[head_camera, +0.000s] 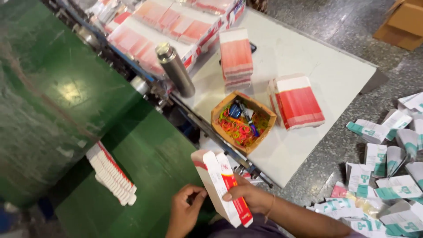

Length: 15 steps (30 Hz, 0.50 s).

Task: The person stacks several cardboard boxes from a conveyor belt, aligns them, and secures each stack with a rubber band before placing the bundled items on a table.

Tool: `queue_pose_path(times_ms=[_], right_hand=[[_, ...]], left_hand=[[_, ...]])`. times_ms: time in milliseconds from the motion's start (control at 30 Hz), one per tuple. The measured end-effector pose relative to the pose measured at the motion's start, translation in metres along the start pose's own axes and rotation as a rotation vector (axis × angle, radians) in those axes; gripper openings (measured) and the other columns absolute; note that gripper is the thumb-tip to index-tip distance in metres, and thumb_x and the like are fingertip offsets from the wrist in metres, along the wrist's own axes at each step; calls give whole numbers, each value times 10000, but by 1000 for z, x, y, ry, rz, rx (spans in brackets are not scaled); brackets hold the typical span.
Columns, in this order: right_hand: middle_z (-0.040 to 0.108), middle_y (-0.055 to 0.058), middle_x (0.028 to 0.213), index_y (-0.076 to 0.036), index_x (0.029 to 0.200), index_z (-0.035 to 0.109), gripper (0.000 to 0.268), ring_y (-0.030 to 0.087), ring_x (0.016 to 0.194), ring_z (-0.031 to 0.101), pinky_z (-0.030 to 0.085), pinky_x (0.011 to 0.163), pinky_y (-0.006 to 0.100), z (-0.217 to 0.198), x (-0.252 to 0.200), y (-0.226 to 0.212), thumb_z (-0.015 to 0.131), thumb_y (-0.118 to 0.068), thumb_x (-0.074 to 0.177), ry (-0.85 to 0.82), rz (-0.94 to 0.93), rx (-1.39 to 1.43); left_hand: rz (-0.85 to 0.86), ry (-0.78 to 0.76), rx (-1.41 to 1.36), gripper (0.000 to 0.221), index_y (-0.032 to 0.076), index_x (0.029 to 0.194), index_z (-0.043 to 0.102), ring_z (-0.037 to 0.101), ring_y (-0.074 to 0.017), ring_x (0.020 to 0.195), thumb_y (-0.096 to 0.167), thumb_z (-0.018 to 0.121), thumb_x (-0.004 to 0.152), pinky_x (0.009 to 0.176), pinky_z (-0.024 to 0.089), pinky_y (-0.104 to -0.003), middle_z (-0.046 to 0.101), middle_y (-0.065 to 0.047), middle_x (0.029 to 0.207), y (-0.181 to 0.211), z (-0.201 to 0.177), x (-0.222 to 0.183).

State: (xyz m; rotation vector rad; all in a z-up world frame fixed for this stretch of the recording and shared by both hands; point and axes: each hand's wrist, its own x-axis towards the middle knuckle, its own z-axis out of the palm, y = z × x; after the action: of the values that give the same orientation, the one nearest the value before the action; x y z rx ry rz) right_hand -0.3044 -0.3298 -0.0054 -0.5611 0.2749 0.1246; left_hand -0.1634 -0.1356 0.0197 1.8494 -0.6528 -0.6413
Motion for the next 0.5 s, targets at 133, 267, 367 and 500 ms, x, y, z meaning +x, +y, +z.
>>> queue_pose_path(times_ms=[133, 267, 367, 500], right_hand=[[703, 202, 1228, 93, 1420, 520, 829, 293, 1071, 700, 562, 962, 418, -14, 6, 13, 786, -51, 648, -88, 126, 84], [644, 161, 1345, 42, 1500, 465, 927, 243, 1230, 626, 492, 1057, 366, 6, -14, 6, 803, -40, 641, -109, 24, -141], [569, 60, 1407, -83, 1573, 311, 1059, 153, 1295, 527, 410, 1104, 284, 31, -19, -13, 819, -66, 644, -156, -135, -387], [552, 74, 1285, -3, 1503, 408, 907, 158, 1258, 506, 414, 1096, 288, 51, -17, -28, 855, -86, 718, -158, -278, -744]], left_hand=[[-106, -46, -112, 120, -19, 943, 733, 609, -96, 723, 75, 663, 915, 669, 501, -259, 705, -43, 808, -27, -4, -3], [-139, -199, -824, 220, -91, 985, 652, 706, -218, 892, 67, 569, 858, 867, 568, -330, 734, -131, 964, -12, -31, 18], [-136, -37, -1003, 307, -44, 1152, 604, 615, -219, 785, 187, 572, 952, 749, 538, -386, 614, -74, 887, 31, -78, 35], [32, -221, -383, 559, 2, 1308, 636, 428, -82, 670, 44, 788, 772, 591, 373, -245, 409, 31, 792, 82, -72, 16]])
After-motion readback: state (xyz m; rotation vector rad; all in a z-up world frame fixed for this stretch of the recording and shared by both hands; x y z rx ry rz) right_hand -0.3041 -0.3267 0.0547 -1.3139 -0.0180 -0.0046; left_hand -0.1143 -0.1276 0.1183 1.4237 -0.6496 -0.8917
